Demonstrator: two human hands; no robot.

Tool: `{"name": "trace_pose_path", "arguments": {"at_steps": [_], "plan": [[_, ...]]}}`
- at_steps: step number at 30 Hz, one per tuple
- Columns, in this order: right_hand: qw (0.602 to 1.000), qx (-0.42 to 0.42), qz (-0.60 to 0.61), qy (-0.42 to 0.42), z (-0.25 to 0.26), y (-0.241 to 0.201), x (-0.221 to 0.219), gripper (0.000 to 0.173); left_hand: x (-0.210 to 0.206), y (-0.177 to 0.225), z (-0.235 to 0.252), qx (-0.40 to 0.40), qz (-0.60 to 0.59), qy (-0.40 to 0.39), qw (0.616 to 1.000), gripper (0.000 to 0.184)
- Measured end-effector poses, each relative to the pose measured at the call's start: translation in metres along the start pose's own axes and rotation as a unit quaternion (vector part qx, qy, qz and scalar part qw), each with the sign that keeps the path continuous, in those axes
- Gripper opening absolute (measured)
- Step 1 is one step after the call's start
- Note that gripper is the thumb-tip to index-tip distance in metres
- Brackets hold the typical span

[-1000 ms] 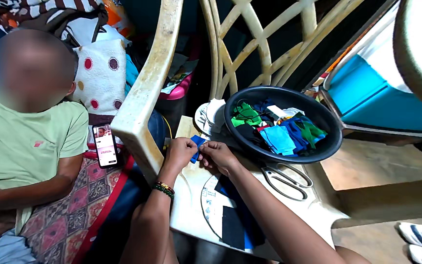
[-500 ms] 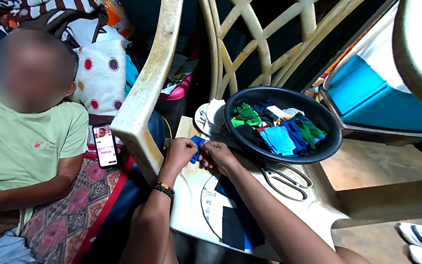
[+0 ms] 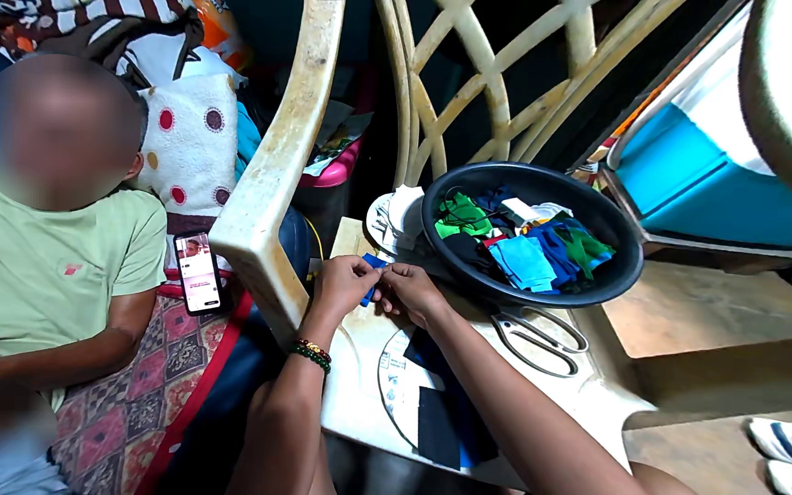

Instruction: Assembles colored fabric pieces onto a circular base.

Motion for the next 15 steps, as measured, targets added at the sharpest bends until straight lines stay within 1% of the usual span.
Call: {"name": "trace_pose_path", "arguments": {"at_steps": [2, 5, 7, 11, 15], "plan": [[1.0, 0.007, -0.001, -0.004, -0.001, -0.001, 0.0, 0.025, -0.001, 0.0, 0.0, 0.001, 0.003, 0.006, 1.0, 0.019], [1.0, 0.004, -0.005, -0.002, -0.001, 0.0, -0.001, 0.024, -0.002, -0.003, 0.001, 0.007, 0.012, 0.01, 1.0, 0.013], [1.0, -0.002, 0.007, 0.011, -0.001, 0.001, 0.0, 0.024, 0.001, -0.003, 0.0, 0.019, 0.006, 0.022, 1.0, 0.013], [0.999, -0.021, 0.021, 0.044, -0.003, 0.002, 0.003, 0.026, 0.009, -0.01, -0.003, 0.063, -0.048, 0.058, 0.995, 0.016], [0.998, -0.036, 0.018, 0.056, -0.005, 0.002, 0.003, 0.026, 0.014, -0.013, -0.007, 0.09, -0.087, 0.068, 0.99, 0.016]]}}
Point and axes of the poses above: each hand's wrist, its own z-axis towards the middle knuckle, its own x-axis out of the back of the hand, y = z × x, the point moved 9 cm from there along z, towards the middle knuckle, and after that the axes turned 9 degrees about y, right-handed, at the moved point
